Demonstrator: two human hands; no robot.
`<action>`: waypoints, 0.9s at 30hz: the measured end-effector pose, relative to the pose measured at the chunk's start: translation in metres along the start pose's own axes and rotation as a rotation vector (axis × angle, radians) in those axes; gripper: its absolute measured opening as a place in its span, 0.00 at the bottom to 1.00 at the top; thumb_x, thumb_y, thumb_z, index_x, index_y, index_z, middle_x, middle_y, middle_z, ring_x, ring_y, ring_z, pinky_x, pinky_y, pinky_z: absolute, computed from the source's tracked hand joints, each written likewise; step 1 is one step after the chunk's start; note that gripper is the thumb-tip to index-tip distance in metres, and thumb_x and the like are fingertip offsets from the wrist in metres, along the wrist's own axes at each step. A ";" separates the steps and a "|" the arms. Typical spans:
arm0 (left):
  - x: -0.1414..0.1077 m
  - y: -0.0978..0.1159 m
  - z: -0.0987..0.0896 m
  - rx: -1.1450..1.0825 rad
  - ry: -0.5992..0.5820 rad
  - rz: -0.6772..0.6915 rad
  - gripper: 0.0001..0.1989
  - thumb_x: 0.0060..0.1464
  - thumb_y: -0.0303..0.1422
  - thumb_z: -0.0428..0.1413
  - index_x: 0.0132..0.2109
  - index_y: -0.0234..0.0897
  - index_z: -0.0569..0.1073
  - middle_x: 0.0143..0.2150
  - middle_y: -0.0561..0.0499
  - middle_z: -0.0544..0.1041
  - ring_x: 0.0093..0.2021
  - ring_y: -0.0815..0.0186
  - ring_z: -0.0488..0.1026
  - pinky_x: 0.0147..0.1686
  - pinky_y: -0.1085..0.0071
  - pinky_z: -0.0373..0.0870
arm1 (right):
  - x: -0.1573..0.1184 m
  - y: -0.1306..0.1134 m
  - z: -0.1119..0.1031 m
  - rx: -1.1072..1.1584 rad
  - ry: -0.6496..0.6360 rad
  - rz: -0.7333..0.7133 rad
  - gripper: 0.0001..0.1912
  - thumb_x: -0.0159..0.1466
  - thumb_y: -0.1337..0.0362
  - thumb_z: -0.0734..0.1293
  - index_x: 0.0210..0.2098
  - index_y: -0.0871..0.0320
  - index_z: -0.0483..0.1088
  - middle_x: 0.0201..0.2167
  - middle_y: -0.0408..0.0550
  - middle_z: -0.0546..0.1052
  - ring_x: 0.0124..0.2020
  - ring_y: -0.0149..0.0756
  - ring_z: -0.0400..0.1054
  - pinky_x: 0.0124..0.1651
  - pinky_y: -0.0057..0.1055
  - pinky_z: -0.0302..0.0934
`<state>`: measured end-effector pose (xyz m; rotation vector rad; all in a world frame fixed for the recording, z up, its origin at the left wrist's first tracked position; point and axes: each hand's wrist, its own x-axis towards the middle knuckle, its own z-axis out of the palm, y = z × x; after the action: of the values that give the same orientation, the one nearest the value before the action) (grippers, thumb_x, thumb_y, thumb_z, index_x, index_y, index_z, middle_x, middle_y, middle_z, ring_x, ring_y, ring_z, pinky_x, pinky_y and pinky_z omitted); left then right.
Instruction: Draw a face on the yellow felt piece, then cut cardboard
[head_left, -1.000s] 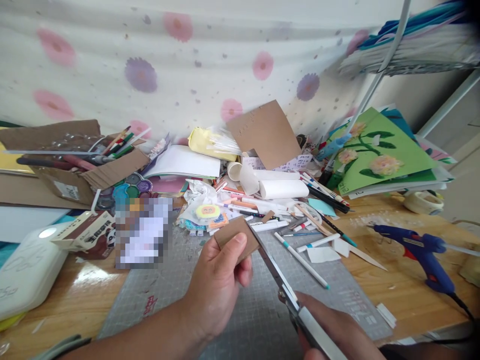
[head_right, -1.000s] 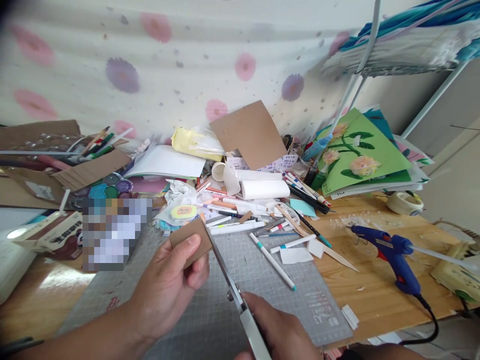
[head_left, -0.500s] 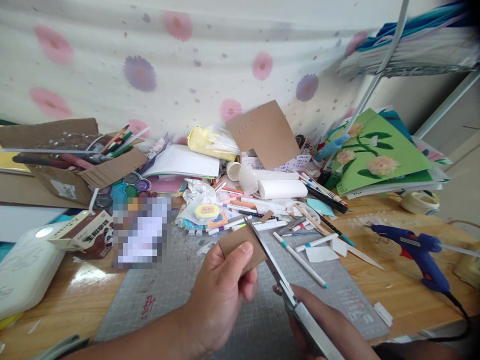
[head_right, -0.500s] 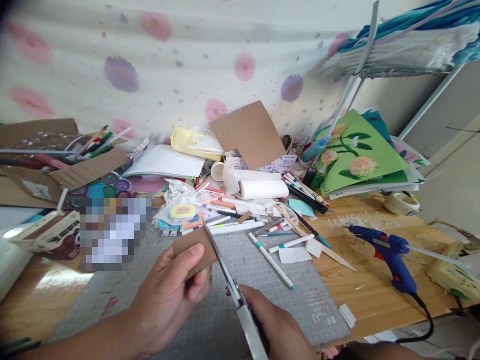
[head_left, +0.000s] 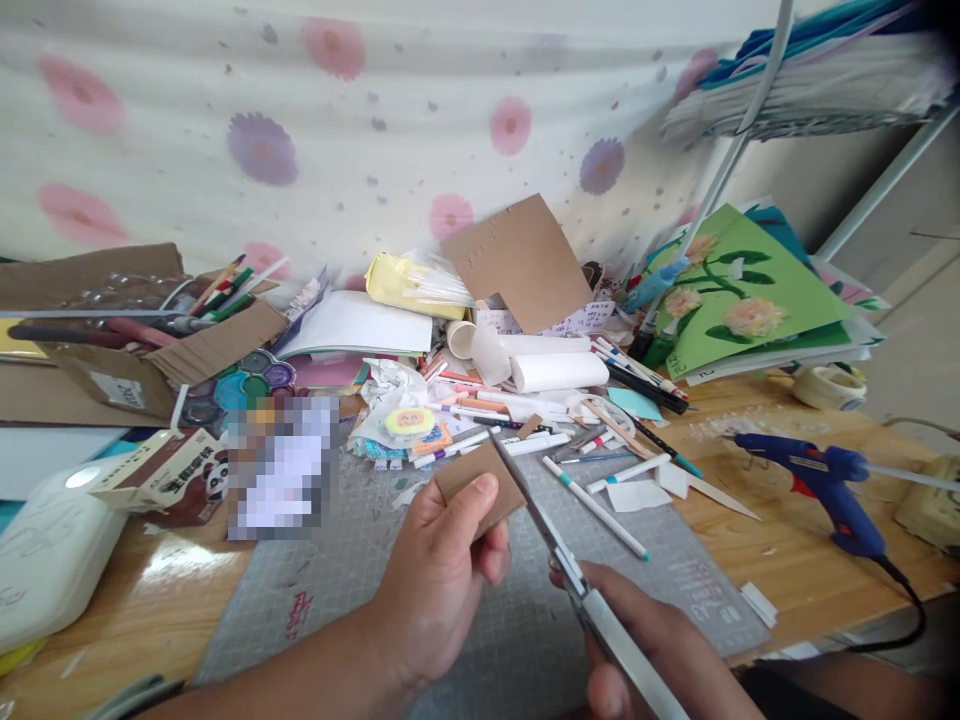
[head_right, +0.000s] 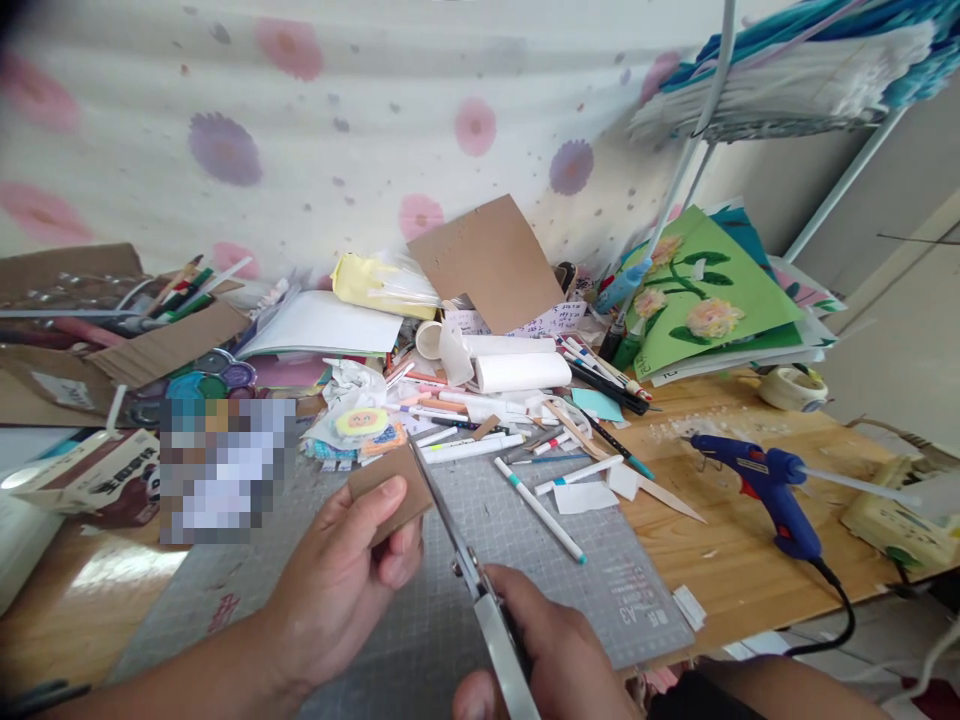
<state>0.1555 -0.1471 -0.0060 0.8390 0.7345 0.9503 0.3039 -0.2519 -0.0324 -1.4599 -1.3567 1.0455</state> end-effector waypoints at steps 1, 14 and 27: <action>0.000 -0.002 -0.001 0.011 -0.002 -0.016 0.15 0.48 0.40 0.61 0.24 0.36 0.66 0.15 0.59 0.65 0.15 0.75 0.57 0.16 0.78 0.54 | 0.002 0.001 0.000 0.048 0.021 0.012 0.34 0.54 0.36 0.66 0.49 0.55 0.72 0.25 0.45 0.73 0.25 0.37 0.66 0.28 0.30 0.62; -0.008 -0.025 -0.008 0.290 -0.224 -0.031 0.09 0.56 0.39 0.58 0.33 0.37 0.73 0.26 0.56 0.71 0.28 0.69 0.66 0.30 0.73 0.65 | 0.037 -0.028 0.001 0.579 0.180 0.089 0.25 0.49 0.69 0.69 0.45 0.53 0.59 0.23 0.34 0.69 0.21 0.30 0.66 0.26 0.28 0.60; 0.023 0.013 -0.019 0.429 -0.476 -0.273 0.14 0.47 0.40 0.65 0.29 0.35 0.70 0.21 0.57 0.66 0.20 0.73 0.61 0.20 0.78 0.58 | 0.039 -0.018 -0.024 0.276 0.008 0.143 0.23 0.47 0.75 0.64 0.43 0.56 0.63 0.23 0.34 0.69 0.20 0.25 0.58 0.22 0.22 0.51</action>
<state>0.1442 -0.1173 -0.0078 1.2497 0.6196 0.3238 0.3245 -0.2135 -0.0098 -1.3660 -1.0661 1.2628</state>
